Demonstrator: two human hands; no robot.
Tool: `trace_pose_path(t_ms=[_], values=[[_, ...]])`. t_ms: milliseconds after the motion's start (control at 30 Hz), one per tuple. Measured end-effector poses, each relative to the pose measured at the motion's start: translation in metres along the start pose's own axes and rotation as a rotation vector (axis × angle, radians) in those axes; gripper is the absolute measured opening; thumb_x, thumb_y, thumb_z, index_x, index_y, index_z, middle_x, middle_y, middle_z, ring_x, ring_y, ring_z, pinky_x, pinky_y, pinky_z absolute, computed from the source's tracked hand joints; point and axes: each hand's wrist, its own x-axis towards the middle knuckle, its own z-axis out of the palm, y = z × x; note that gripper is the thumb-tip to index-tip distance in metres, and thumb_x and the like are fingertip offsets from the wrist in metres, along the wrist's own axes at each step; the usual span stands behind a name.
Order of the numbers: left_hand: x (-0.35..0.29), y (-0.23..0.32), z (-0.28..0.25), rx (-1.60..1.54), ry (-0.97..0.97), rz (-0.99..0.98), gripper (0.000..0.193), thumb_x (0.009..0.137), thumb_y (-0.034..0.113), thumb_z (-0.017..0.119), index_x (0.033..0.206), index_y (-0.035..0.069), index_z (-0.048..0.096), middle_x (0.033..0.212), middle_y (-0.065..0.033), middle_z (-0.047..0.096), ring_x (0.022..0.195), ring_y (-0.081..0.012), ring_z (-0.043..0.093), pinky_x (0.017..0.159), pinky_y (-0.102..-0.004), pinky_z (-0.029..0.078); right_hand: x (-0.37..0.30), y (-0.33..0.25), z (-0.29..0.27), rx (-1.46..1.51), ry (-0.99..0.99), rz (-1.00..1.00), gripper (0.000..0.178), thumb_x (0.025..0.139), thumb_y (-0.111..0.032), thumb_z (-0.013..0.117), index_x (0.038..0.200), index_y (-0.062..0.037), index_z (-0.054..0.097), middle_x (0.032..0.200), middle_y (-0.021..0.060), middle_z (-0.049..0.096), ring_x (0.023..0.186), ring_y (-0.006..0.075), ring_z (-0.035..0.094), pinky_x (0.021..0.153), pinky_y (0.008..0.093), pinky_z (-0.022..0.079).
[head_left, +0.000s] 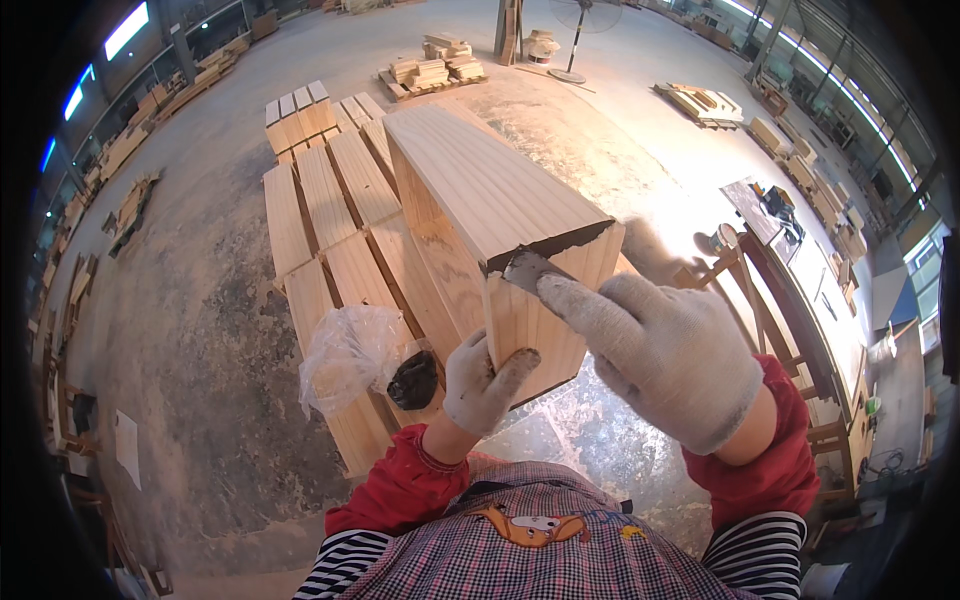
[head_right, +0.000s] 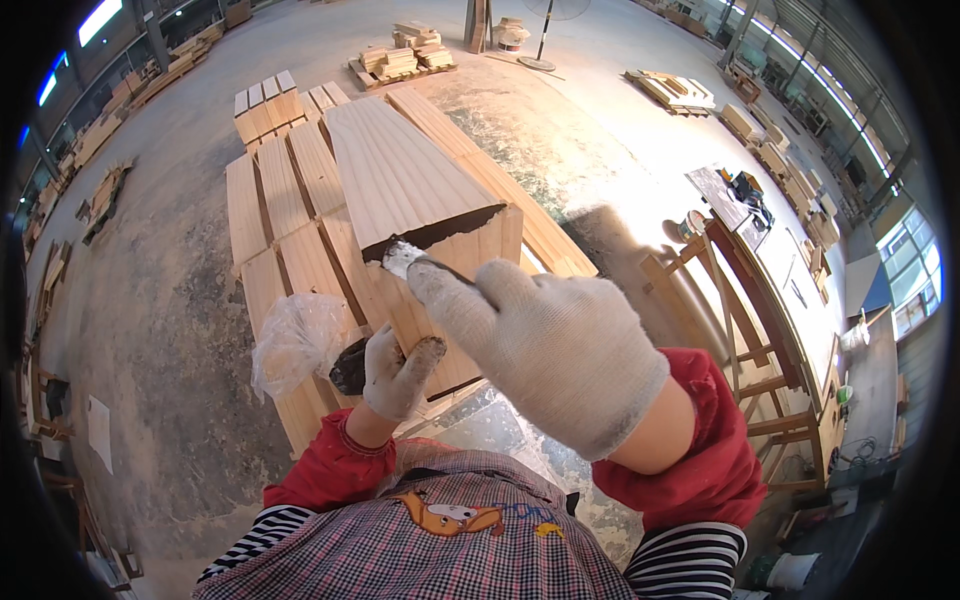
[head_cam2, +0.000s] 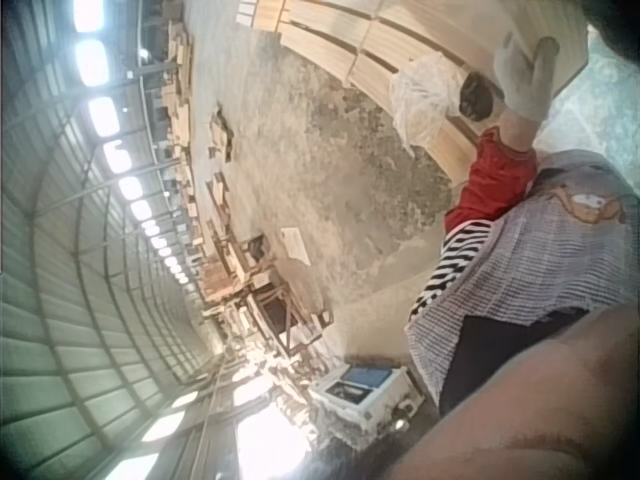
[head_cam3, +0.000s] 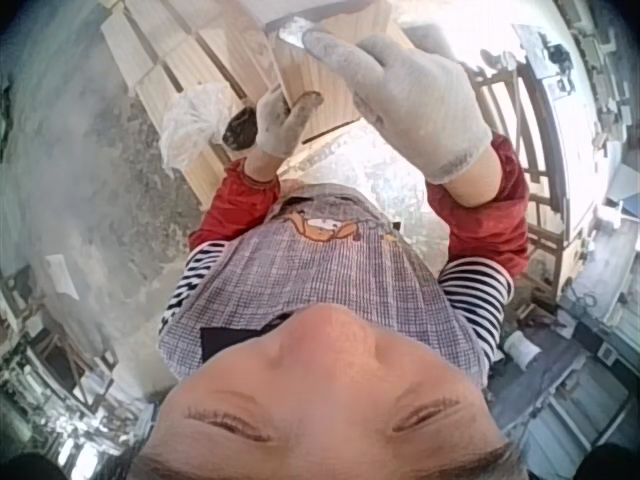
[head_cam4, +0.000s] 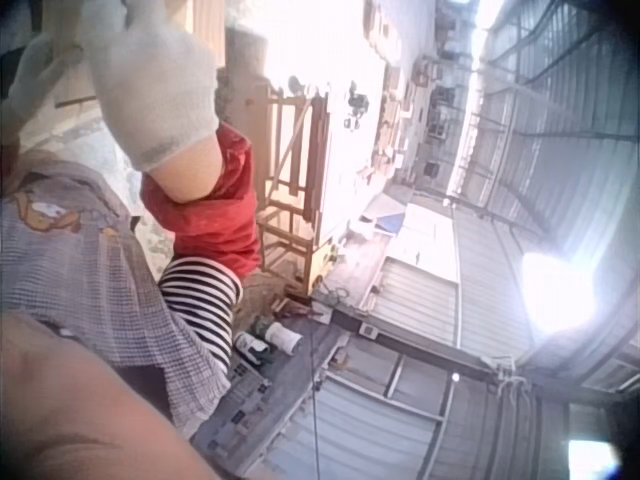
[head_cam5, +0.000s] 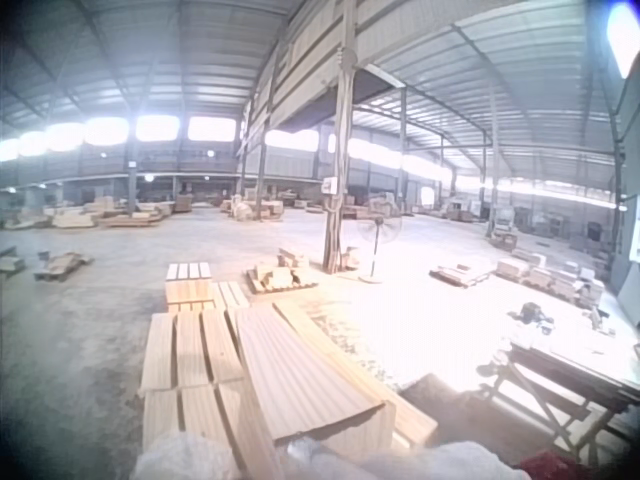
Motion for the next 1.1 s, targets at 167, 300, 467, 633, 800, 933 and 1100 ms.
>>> trace_pose_path(t_ms=[167,300,467,633,800,933,1100], values=[[0.000,0.000,0.000,-0.012,-0.001,0.008,0.029,0.086,0.021,0.063,0.100,-0.005,0.064,0.091,-0.0152,0.062,0.076,-0.0218,0.063,0.066,-0.0307,0.049,0.000,0.007,-0.009,-0.104,-0.023,0.019,0.052,0.075,-0.003,0.064,0.125,-0.0092,0.052,0.068,0.0029,0.052,0.057,0.0162,0.057,0.050,0.0276,0.048],[0.002,-0.002,0.006,-0.062,0.037,0.101,0.018,0.087,0.014,0.056,0.092,-0.003,0.060,0.076,-0.0023,0.056,0.063,-0.0086,0.049,0.055,-0.0234,0.039,-0.001,0.013,-0.021,-0.153,-0.070,0.035,0.048,0.076,-0.004,0.063,0.123,-0.0117,0.054,0.069,0.0034,0.053,0.057,0.0171,0.057,0.051,0.0292,0.048],[-0.001,-0.004,-0.001,-0.028,-0.007,0.013,0.027,0.087,0.020,0.062,0.101,-0.003,0.064,0.092,-0.0146,0.062,0.078,-0.0214,0.062,0.068,-0.0307,0.048,-0.004,0.026,-0.030,-0.214,-0.149,0.114,0.046,0.079,-0.007,0.062,0.124,-0.0148,0.055,0.079,0.0048,0.062,0.065,0.0181,0.062,0.058,0.0278,0.052],[-0.001,0.001,-0.001,-0.013,-0.015,0.025,0.027,0.087,0.019,0.062,0.102,-0.003,0.064,0.092,-0.0144,0.062,0.078,-0.0223,0.062,0.069,-0.0309,0.049,-0.022,0.049,-0.038,-0.156,-0.121,0.232,0.043,0.084,-0.006,0.057,0.127,-0.0125,0.054,0.083,0.0069,0.064,0.067,0.0189,0.064,0.059,0.0280,0.053],[0.000,-0.002,-0.001,0.000,-0.009,0.024,0.024,0.085,0.016,0.062,0.101,-0.003,0.065,0.092,-0.0142,0.062,0.079,-0.0223,0.062,0.070,-0.0310,0.049,-0.035,0.031,-0.013,0.336,0.067,0.189,0.052,0.077,0.004,0.056,0.128,-0.0038,0.052,0.072,0.0068,0.058,0.058,0.0140,0.057,0.051,0.0274,0.047],[-0.001,-0.010,0.004,-0.026,0.009,0.054,0.021,0.084,0.013,0.062,0.098,-0.002,0.065,0.092,-0.0138,0.062,0.079,-0.0215,0.062,0.069,-0.0311,0.049,-0.031,-0.012,0.013,0.537,0.087,0.211,0.055,0.077,0.004,0.054,0.132,-0.0047,0.049,0.070,0.0053,0.057,0.055,0.0124,0.055,0.051,0.0273,0.048],[0.000,-0.007,0.007,-0.016,0.058,0.133,0.019,0.083,0.012,0.063,0.096,-0.001,0.066,0.093,-0.0137,0.063,0.078,-0.0209,0.063,0.068,-0.0303,0.049,-0.016,-0.037,0.018,0.562,0.097,0.320,0.054,0.076,0.001,0.058,0.130,-0.0032,0.049,0.073,0.0144,0.058,0.058,0.0247,0.060,0.054,0.0339,0.049]])
